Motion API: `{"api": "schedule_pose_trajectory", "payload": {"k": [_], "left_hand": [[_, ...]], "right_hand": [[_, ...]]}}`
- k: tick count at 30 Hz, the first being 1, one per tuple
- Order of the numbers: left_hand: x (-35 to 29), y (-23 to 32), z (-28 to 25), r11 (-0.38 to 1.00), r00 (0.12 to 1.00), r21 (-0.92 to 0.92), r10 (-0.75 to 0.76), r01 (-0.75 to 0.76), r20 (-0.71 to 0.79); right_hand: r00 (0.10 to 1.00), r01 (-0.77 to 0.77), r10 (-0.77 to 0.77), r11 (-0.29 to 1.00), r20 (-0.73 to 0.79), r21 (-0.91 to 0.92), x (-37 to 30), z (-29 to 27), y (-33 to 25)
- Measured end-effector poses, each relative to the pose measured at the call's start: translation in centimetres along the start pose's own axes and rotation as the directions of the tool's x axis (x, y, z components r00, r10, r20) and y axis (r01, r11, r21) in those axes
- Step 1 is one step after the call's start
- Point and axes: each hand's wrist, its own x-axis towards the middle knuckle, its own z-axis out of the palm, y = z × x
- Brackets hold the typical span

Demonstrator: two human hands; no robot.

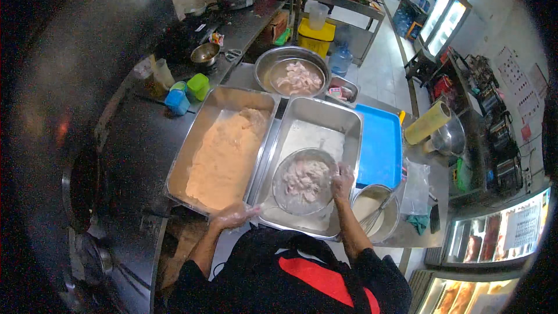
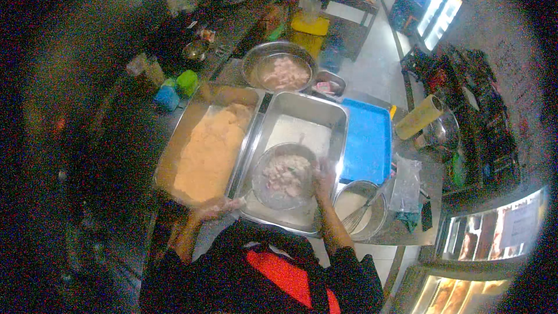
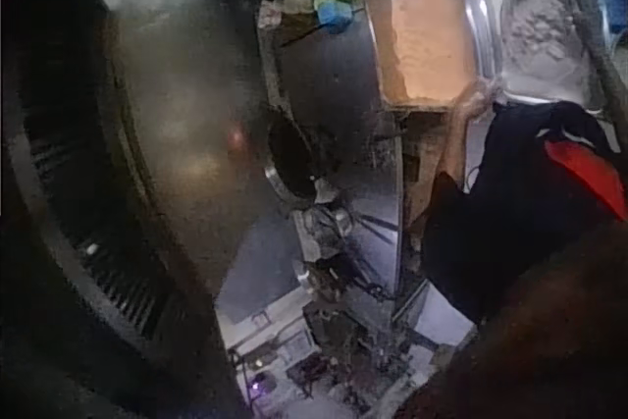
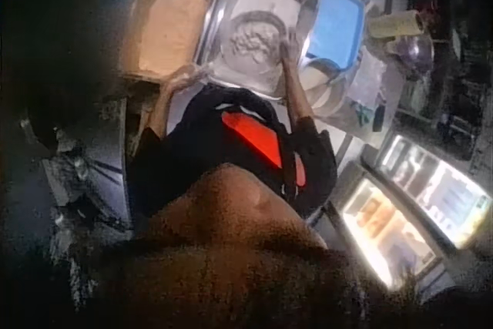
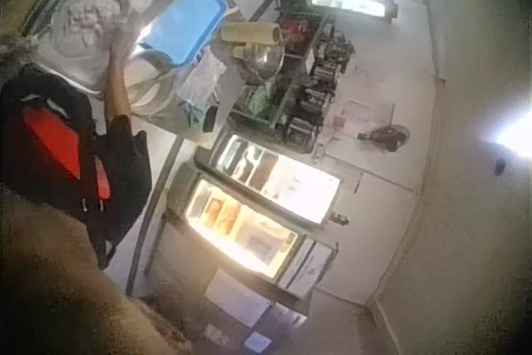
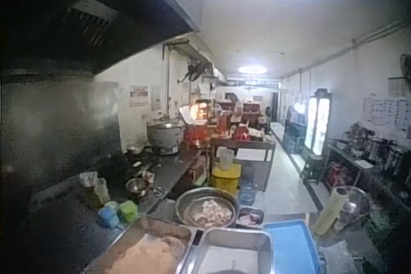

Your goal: The person breads meat strips by hand in a tray of flour, places them into a strainer, dips the strainer into a bowl of liquid, and returns the meat to the tray. The person then coats the meat strips in the flour again.

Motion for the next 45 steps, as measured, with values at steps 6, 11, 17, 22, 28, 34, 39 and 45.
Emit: {"api": "schedule_pose_trajectory", "payload": {"k": [6, 11, 17, 22, 28, 34, 39, 45], "left_hand": [[-2.5, 5.1, -0.6, 0.962, 0.938, -0.041, 0.252, -0.269, -0.239], [-4.2, 7.2, -1.5, 0.999, 0.989, -0.021, 0.021, -0.024, -0.147], [-4.6, 8.9, -2.1, 0.989, 0.972, -0.073, 0.112, -0.129, -0.206], [-3.5, 8.6, -2.6, 0.999, 0.998, -0.023, -0.025, 0.024, -0.058], [-0.9, 3.6, -0.5, 0.998, 0.996, -0.061, 0.028, -0.033, -0.082], [-0.8, 2.0, 0.1, 1.000, 0.994, 0.028, 0.016, -0.013, -0.106], [-0.5, 4.1, -0.9, 0.996, 0.999, -0.084, 0.025, -0.021, 0.047], [0.0, 1.7, 0.4, 0.993, 0.997, -0.118, 0.020, -0.029, -0.073]], "right_hand": [[0.991, 0.134, -0.135, 0.990, -0.016, -0.048, -1.5, 1.9, 7.5], [0.946, 0.283, -0.276, 0.959, -0.171, 0.019, -0.7, -0.6, 1.4], [0.995, -0.014, -0.006, 0.978, -0.096, -0.209, 0.2, 0.5, 3.3], [0.985, 0.170, -0.159, 0.952, 0.063, -0.254, -1.7, 1.0, 6.8], [0.976, 0.210, -0.219, 0.952, -0.015, -0.224, 0.0, -0.5, 3.3], [0.997, -0.076, 0.076, 0.997, -0.015, -0.001, -0.7, 0.6, 2.3], [0.978, 0.210, -0.210, 0.976, -0.003, 0.057, 0.0, 1.1, 8.6], [0.935, 0.235, -0.181, 0.960, 0.305, -0.152, 4.8, 7.0, 16.1]]}}
